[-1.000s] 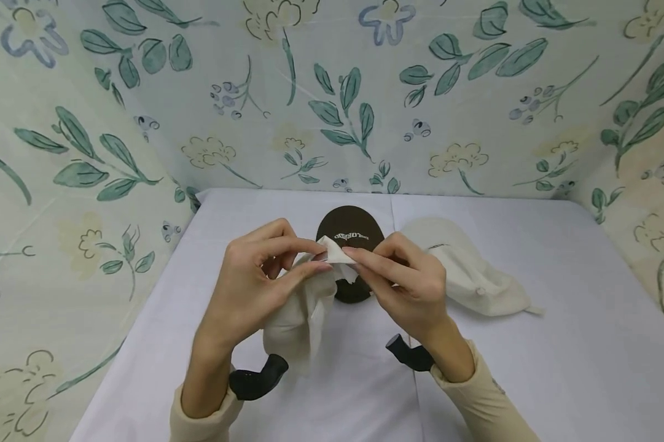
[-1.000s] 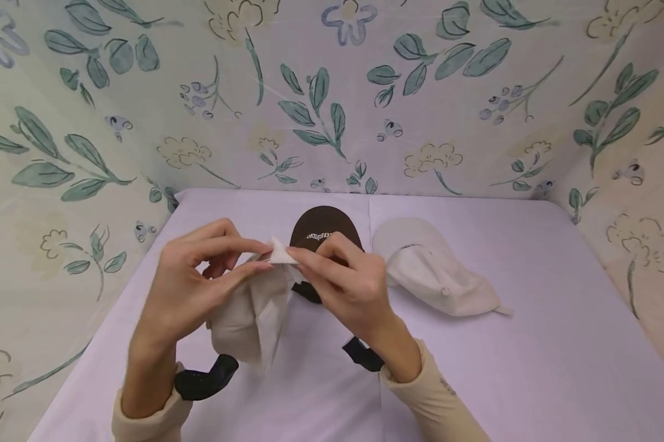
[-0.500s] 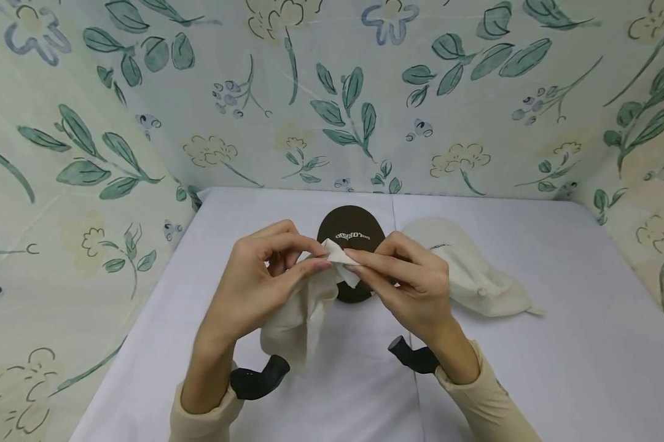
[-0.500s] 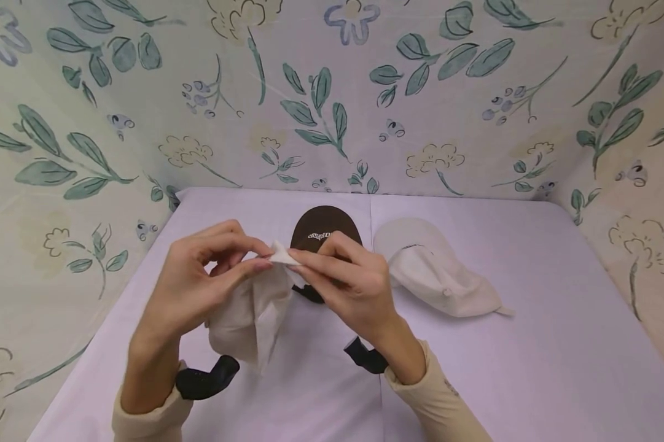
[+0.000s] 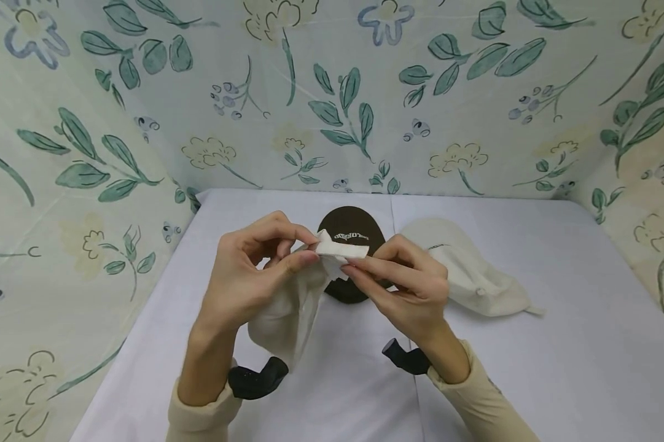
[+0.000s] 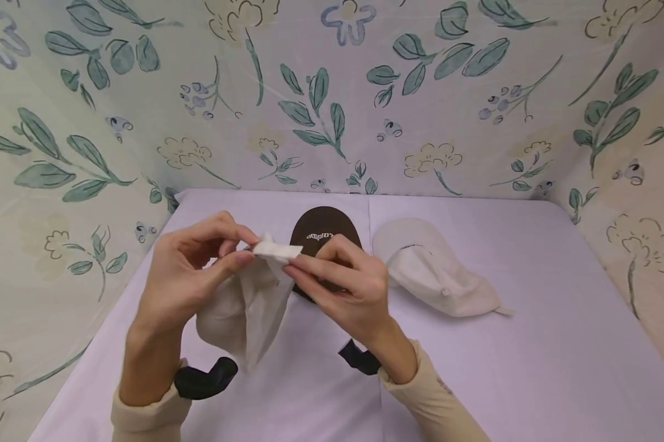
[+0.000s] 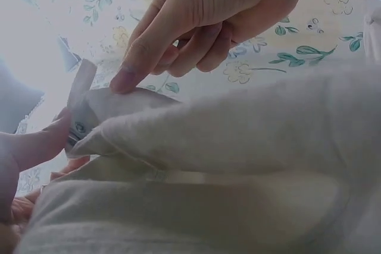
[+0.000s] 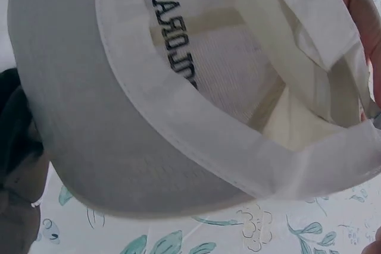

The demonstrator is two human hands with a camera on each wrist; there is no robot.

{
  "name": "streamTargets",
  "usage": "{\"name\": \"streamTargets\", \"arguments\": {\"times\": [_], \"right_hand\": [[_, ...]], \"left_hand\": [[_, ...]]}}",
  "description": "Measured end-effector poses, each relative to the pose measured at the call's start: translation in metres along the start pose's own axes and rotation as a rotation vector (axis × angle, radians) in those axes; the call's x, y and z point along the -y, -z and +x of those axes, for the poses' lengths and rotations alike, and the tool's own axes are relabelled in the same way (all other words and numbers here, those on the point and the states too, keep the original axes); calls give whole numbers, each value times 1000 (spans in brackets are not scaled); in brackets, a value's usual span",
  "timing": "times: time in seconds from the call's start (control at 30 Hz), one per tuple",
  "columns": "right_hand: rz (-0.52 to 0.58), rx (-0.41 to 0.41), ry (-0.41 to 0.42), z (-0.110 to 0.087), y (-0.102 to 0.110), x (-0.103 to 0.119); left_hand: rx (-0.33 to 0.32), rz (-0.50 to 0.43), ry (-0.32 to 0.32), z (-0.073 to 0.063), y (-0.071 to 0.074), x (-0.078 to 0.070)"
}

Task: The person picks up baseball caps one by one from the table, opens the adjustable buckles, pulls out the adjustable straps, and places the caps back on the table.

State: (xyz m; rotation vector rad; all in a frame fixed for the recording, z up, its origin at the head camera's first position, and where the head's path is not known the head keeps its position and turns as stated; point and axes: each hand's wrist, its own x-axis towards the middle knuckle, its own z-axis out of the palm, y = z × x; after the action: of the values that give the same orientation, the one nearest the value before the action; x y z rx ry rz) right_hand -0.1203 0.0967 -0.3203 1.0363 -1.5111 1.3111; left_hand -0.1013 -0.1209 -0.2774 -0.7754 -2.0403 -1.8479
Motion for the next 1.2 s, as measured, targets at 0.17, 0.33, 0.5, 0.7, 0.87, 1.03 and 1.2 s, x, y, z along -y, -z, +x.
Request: {"name": "streamTargets", "arguments": {"times": [0.17, 0.33, 0.5, 0.7, 0.87, 1.03, 1.2], "right_hand": [[43, -71, -1, -2, -6, -2], [83, -97, -54, -5, -9, 0], [148, -120, -115, -7, -8, 3], [182, -157, -130, -5, -6, 7], [197, -178, -148, -5, -5, 7], [212, -194, -200, -4, -5, 9], [192, -190, -239, -4, -4, 11]], "left_hand": [[-41, -91, -11, 2, -2, 0], [-43, -91, 6, 1, -6, -2], [-48, -65, 20, 0, -10, -4], [-57, -72, 15, 0, -14, -5], [-99, -26, -36, -2, -18, -6], [-154, 28, -120, -3, -23, -7], [-151, 63, -169, -1, -23, -6]]}}
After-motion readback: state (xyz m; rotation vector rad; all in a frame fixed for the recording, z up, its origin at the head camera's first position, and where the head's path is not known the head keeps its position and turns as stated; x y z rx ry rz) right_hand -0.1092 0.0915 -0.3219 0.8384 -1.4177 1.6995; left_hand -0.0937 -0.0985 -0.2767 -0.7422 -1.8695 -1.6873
